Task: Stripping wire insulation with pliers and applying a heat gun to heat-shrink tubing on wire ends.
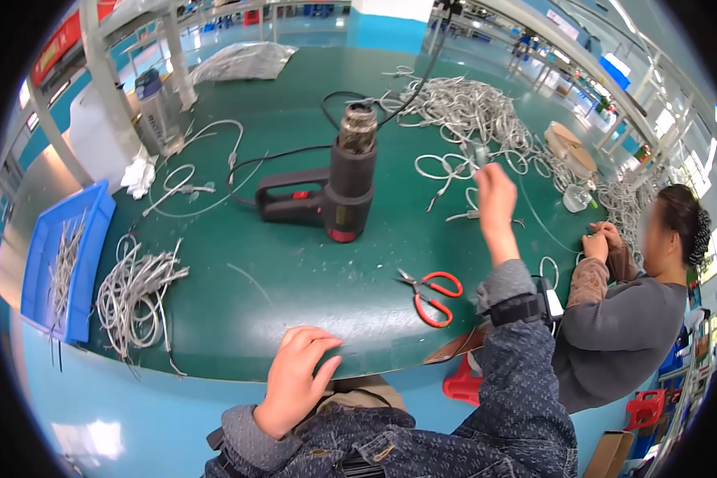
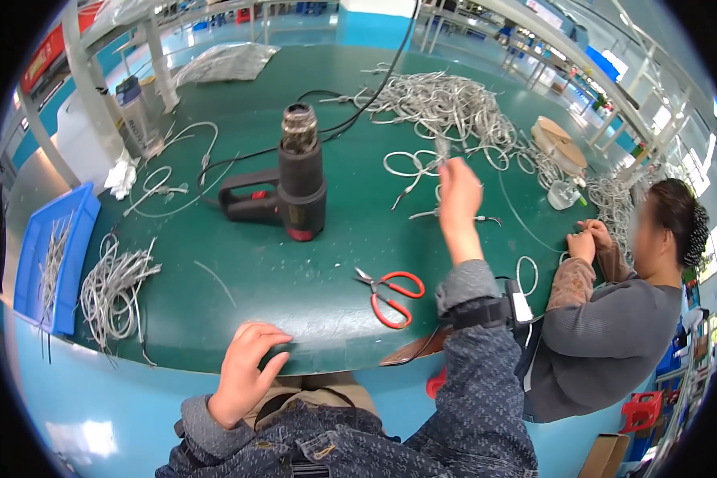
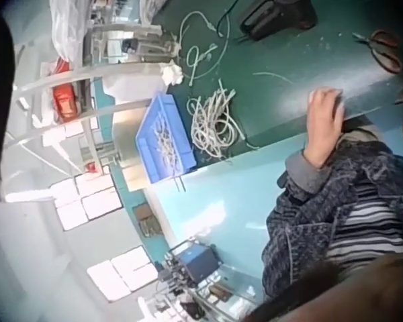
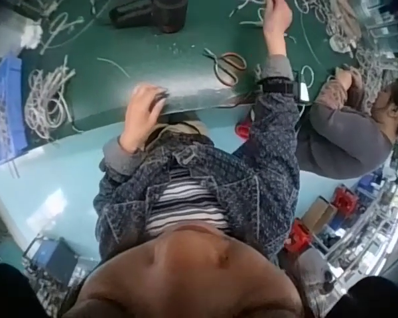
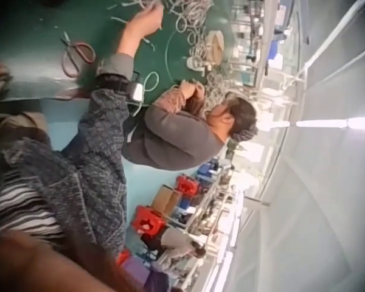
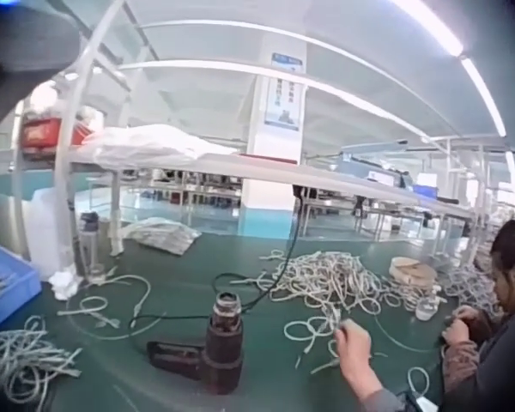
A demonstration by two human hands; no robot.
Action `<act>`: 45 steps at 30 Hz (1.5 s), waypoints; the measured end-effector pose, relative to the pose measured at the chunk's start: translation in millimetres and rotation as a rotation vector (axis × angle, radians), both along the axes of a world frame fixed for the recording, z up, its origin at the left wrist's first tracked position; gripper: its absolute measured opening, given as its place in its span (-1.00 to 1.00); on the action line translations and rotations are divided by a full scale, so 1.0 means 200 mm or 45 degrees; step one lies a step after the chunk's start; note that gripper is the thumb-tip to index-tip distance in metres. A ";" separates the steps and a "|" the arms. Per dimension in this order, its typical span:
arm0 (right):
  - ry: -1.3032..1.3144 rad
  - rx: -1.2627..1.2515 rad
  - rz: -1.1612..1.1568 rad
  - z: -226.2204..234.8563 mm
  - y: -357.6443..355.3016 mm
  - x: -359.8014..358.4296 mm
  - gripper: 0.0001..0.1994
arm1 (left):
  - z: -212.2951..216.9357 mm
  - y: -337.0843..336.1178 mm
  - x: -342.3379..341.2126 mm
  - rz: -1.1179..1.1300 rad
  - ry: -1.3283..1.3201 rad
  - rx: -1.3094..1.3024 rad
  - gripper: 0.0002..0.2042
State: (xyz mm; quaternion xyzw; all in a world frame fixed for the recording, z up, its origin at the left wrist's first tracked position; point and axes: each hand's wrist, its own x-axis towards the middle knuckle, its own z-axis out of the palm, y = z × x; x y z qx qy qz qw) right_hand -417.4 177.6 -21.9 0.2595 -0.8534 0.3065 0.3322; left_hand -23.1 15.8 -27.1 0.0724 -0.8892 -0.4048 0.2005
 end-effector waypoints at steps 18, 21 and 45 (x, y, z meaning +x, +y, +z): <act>-0.771 -0.118 1.250 -0.03 0.07 1.49 -0.94 | 0.04 0.10 -0.03 -0.131 0.068 1.940 -0.69; -0.320 -0.160 1.472 -0.10 -0.03 1.51 -0.87 | 0.02 0.03 0.00 0.076 0.033 1.715 -0.71; -1.533 -0.580 1.415 0.15 -0.23 1.36 -0.86 | 0.17 -0.02 0.02 0.033 0.187 0.364 -0.90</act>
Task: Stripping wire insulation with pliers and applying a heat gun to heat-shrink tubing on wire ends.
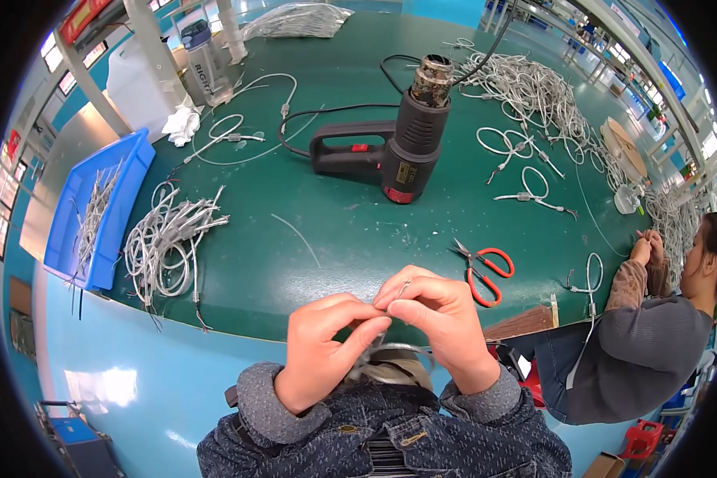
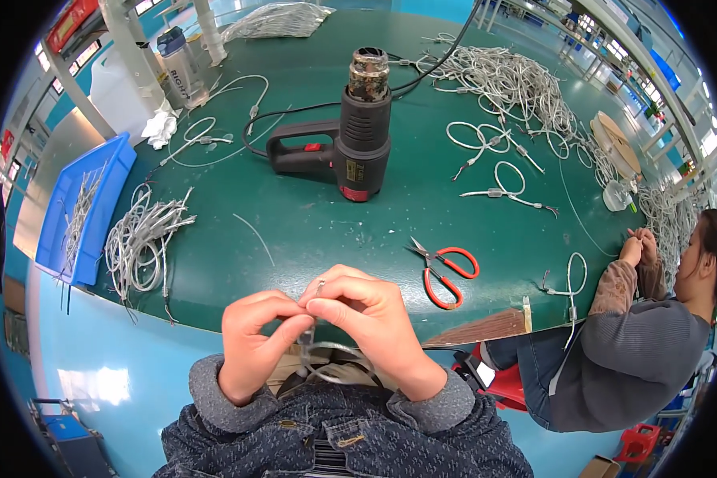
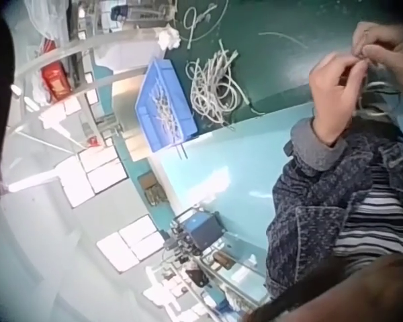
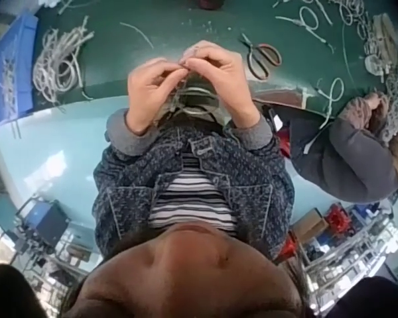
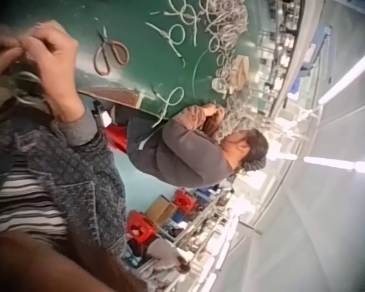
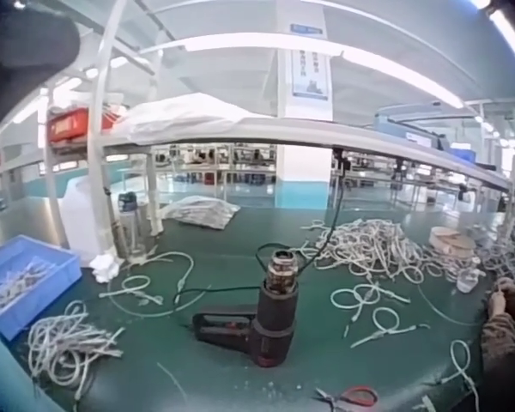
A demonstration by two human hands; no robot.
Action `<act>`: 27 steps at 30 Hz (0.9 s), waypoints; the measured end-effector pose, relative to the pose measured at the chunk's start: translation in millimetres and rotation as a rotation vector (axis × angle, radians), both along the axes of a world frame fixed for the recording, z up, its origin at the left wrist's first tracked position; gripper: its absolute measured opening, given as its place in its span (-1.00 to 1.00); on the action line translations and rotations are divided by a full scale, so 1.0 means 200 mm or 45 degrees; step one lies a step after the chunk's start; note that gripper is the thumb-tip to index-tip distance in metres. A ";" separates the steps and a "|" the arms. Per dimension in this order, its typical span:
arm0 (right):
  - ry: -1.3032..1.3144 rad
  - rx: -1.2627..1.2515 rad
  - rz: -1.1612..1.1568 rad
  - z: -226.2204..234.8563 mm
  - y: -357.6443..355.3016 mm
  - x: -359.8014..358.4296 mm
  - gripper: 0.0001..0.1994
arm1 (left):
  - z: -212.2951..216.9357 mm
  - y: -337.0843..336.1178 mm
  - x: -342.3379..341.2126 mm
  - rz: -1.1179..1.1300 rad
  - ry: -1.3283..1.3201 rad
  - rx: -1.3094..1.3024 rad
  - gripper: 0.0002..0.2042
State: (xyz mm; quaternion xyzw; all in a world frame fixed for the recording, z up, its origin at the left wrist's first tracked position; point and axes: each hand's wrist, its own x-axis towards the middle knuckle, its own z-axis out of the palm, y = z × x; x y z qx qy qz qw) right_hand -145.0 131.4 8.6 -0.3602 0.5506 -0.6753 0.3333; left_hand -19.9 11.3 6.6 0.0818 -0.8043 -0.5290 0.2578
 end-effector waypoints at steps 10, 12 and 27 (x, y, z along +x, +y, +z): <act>-0.185 0.145 -0.007 0.04 0.01 0.04 -0.87 | 0.11 -0.04 -0.06 0.199 0.146 -0.039 -0.83; -0.136 0.140 0.001 0.03 0.01 0.05 -0.89 | 0.12 -0.05 -0.07 0.153 0.162 -0.171 -0.84; 0.081 0.075 -0.005 -0.01 0.01 0.05 -0.90 | 0.11 -0.05 -0.09 0.171 0.241 -0.428 -0.87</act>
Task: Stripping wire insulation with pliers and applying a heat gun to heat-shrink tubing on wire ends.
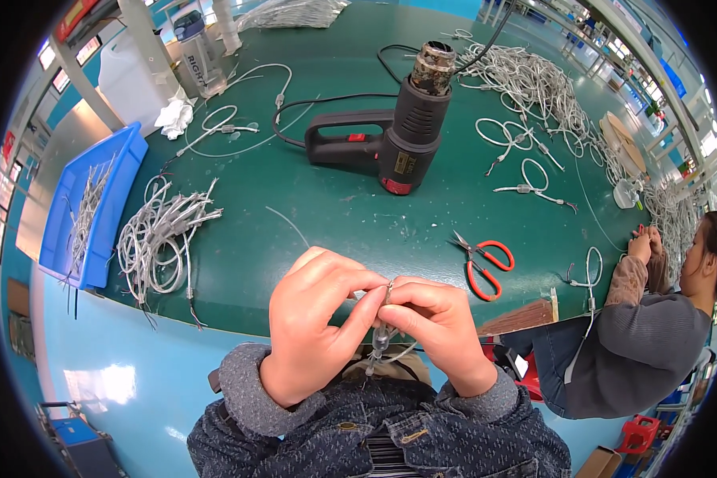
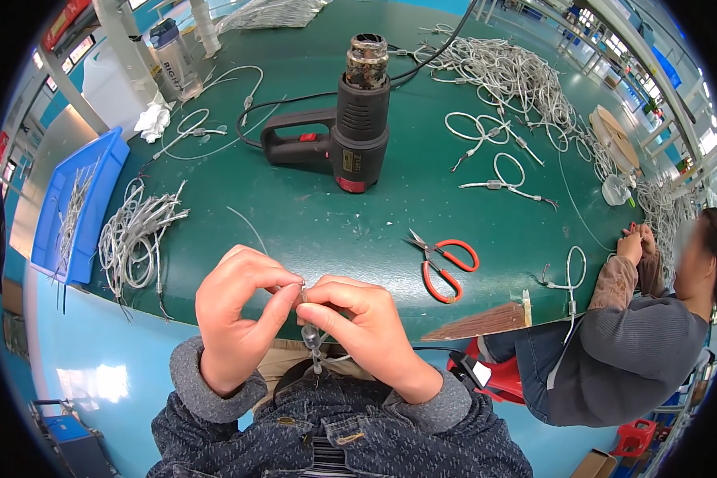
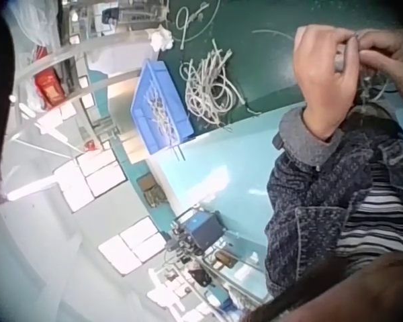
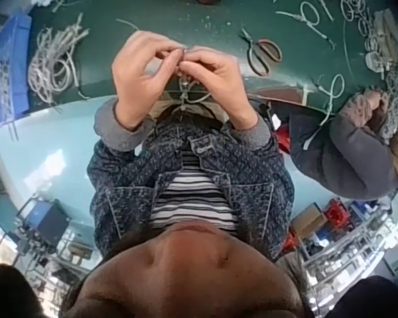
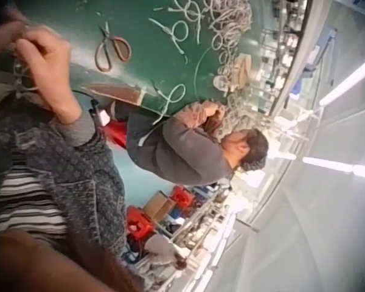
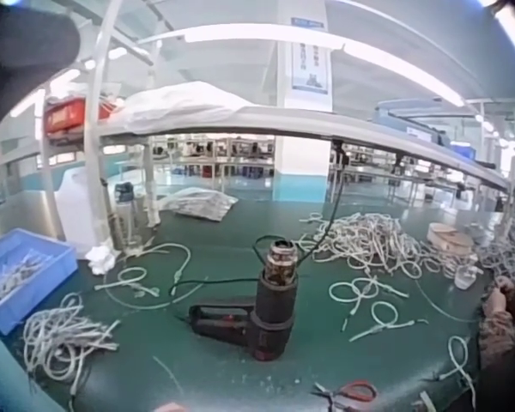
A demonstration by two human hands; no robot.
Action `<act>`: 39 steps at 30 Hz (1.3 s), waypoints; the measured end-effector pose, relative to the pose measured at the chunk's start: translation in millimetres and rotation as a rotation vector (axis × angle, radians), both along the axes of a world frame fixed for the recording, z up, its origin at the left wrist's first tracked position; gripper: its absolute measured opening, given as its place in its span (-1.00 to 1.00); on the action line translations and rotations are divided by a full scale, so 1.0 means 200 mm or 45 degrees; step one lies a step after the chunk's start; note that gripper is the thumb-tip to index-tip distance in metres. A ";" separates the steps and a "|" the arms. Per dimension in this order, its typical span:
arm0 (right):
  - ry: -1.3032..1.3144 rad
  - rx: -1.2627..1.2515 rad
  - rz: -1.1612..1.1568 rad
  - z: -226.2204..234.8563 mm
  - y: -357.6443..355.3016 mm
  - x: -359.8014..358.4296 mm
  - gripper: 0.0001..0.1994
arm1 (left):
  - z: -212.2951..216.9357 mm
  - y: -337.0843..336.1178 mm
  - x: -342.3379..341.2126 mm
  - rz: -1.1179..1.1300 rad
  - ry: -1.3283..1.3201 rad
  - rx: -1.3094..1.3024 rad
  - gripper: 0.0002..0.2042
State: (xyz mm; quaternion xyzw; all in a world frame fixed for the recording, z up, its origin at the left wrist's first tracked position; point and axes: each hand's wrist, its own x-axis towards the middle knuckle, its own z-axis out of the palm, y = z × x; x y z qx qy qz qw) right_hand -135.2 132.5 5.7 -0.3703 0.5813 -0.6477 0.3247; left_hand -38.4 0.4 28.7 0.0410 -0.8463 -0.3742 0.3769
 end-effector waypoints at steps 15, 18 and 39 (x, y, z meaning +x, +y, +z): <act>-0.029 0.007 0.009 0.01 0.02 -0.01 -0.96 | -0.03 -0.02 -0.01 -0.034 0.007 0.121 -0.87; -0.012 -0.019 0.001 0.01 0.02 -0.01 -0.96 | -0.05 -0.02 -0.01 -0.055 0.016 0.153 -0.87; -0.678 0.131 0.011 0.07 0.07 0.01 -0.95 | -0.10 -0.02 -0.01 -0.121 0.174 0.051 -0.78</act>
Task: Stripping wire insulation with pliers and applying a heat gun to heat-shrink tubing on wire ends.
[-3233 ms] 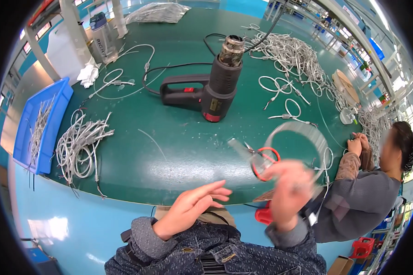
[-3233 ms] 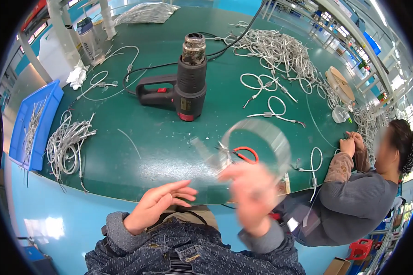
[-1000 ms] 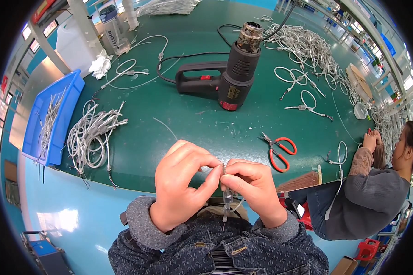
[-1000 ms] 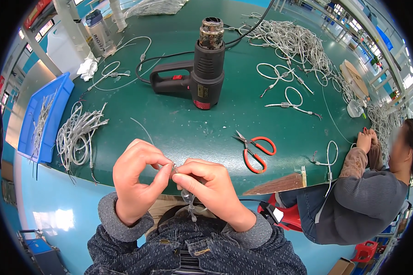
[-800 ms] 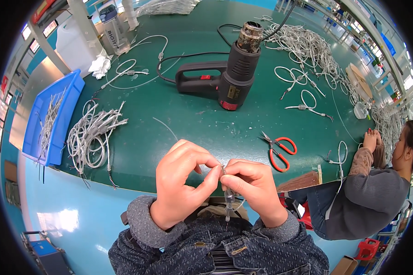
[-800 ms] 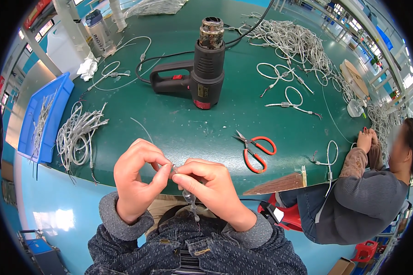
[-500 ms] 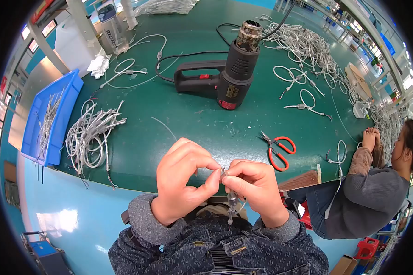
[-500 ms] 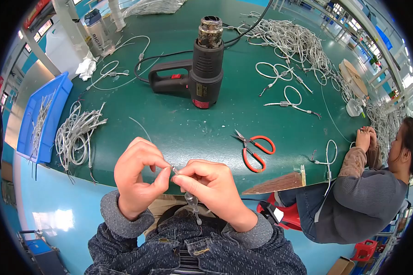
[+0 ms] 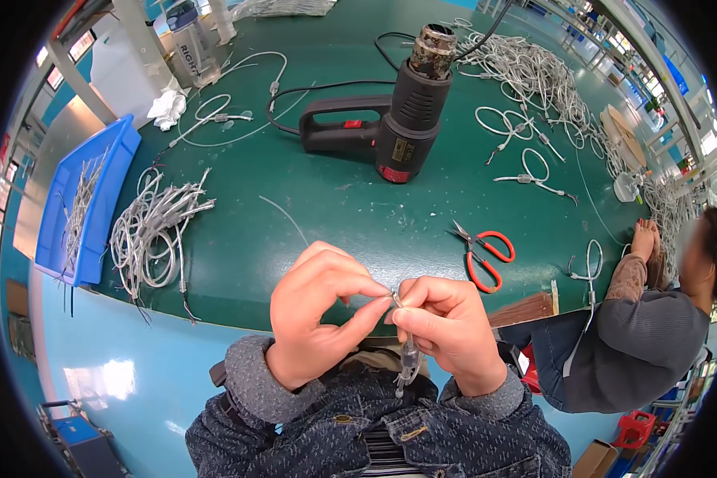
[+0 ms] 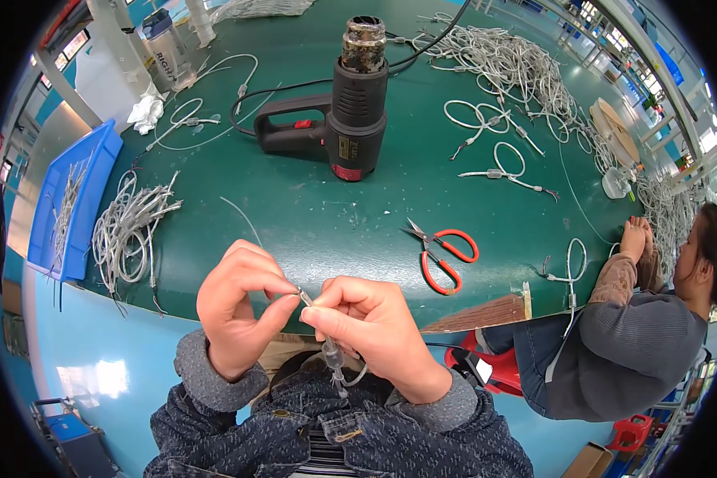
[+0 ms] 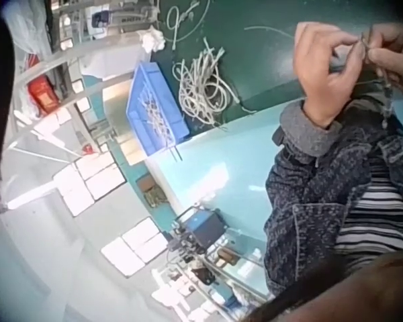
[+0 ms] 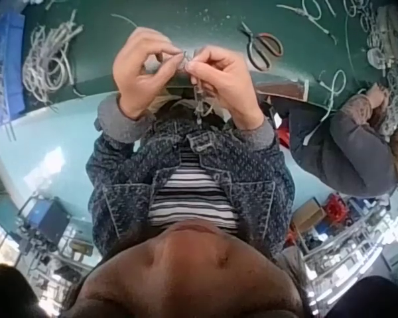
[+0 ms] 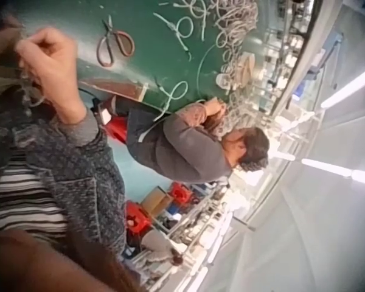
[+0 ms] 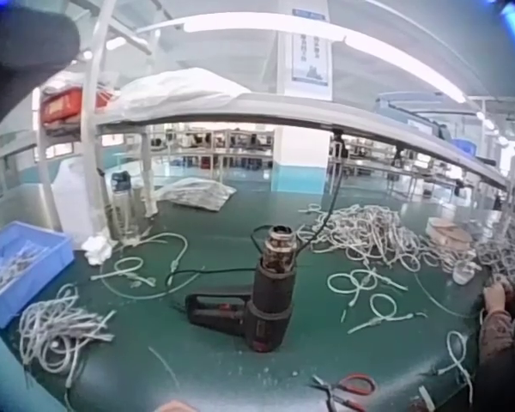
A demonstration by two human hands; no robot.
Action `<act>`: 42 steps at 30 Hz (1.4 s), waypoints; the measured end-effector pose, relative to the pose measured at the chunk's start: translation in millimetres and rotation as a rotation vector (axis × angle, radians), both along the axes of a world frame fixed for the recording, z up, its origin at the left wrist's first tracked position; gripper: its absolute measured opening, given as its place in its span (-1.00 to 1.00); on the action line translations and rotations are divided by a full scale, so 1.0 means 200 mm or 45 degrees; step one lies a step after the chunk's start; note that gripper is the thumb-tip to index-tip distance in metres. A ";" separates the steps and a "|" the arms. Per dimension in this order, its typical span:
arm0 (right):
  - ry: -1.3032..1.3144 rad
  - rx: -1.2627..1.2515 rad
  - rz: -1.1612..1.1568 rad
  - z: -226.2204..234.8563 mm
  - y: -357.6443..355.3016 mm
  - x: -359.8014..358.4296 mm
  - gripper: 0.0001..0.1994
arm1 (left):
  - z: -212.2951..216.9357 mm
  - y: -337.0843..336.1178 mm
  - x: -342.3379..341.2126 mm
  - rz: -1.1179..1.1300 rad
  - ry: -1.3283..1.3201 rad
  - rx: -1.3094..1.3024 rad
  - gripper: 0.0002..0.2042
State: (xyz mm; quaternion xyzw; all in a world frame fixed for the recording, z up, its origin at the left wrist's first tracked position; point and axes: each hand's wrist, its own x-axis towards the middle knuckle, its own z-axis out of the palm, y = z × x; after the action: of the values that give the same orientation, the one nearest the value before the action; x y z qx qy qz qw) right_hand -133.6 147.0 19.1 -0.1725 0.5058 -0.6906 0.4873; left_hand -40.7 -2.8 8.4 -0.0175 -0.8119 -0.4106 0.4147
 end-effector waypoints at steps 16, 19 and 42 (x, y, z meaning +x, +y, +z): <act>0.068 -0.071 0.067 0.00 0.01 -0.01 -0.90 | -0.02 0.02 0.03 -0.119 -0.165 0.384 -0.82; 0.073 -0.073 0.076 0.00 0.01 -0.01 -0.90 | -0.01 0.02 0.04 -0.127 -0.177 0.436 -0.83; 0.108 0.125 0.353 0.05 0.01 -0.08 -0.91 | 0.03 -0.11 0.02 -0.416 -0.224 -0.043 -0.79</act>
State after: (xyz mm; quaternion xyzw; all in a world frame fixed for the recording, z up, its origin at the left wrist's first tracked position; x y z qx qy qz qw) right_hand -149.0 149.9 29.2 -0.2455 0.5304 -0.5833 0.5640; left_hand -36.2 -25.1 15.1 -0.1201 -0.8382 -0.4587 0.2694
